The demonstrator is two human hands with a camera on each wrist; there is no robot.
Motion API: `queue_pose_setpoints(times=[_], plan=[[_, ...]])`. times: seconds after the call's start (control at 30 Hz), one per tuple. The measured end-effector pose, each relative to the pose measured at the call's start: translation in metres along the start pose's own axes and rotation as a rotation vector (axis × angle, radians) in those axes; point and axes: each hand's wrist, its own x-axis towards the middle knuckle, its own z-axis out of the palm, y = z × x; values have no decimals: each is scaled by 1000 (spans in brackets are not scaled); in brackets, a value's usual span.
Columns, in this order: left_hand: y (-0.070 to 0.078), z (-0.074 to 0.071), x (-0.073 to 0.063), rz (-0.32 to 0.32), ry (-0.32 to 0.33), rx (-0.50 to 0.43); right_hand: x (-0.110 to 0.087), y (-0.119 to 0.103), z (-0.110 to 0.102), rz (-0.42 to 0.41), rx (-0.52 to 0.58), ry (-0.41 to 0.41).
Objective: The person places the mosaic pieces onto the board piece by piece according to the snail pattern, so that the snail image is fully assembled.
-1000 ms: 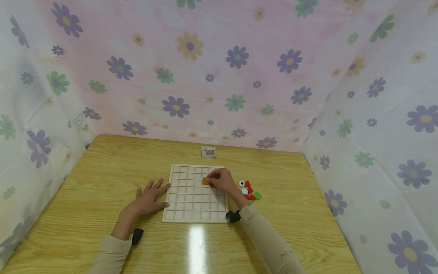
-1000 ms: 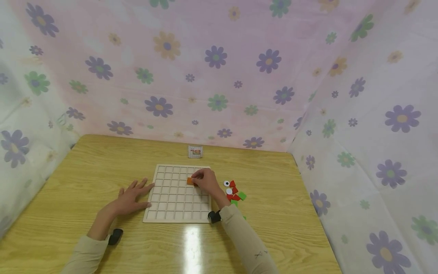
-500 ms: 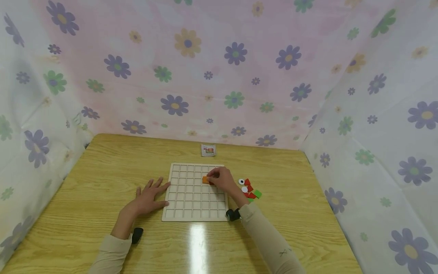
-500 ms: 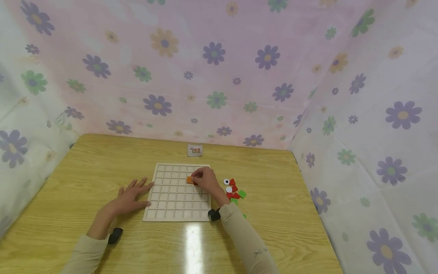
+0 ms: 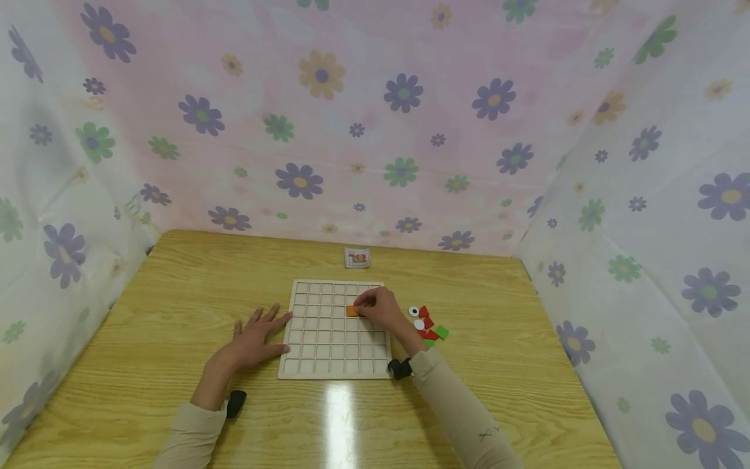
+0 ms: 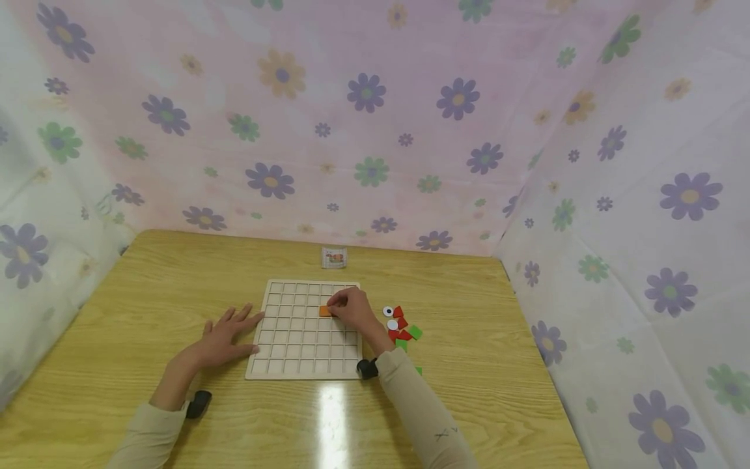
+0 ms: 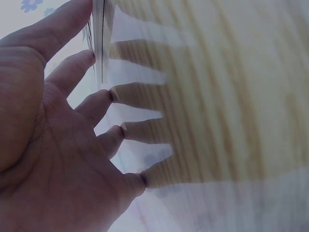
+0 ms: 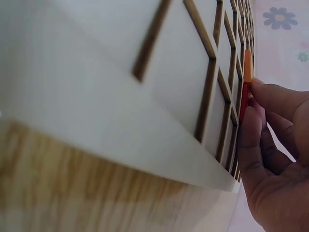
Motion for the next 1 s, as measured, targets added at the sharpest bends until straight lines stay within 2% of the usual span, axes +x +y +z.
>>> queue_pose_setpoints(times=[0.3, 0.5, 0.67, 1.0], plan=[[1, 0, 1, -7, -1, 7, 0, -1, -2, 13, -2, -8], [-5, 2, 2, 15, 16, -12, 0, -3, -5, 26, -22, -37], [1, -1, 1, -3, -1, 5, 0, -4, -6, 15, -36, -61], [2, 0, 1, -16, -4, 0, 0, -1, -6, 13, -37, -74]])
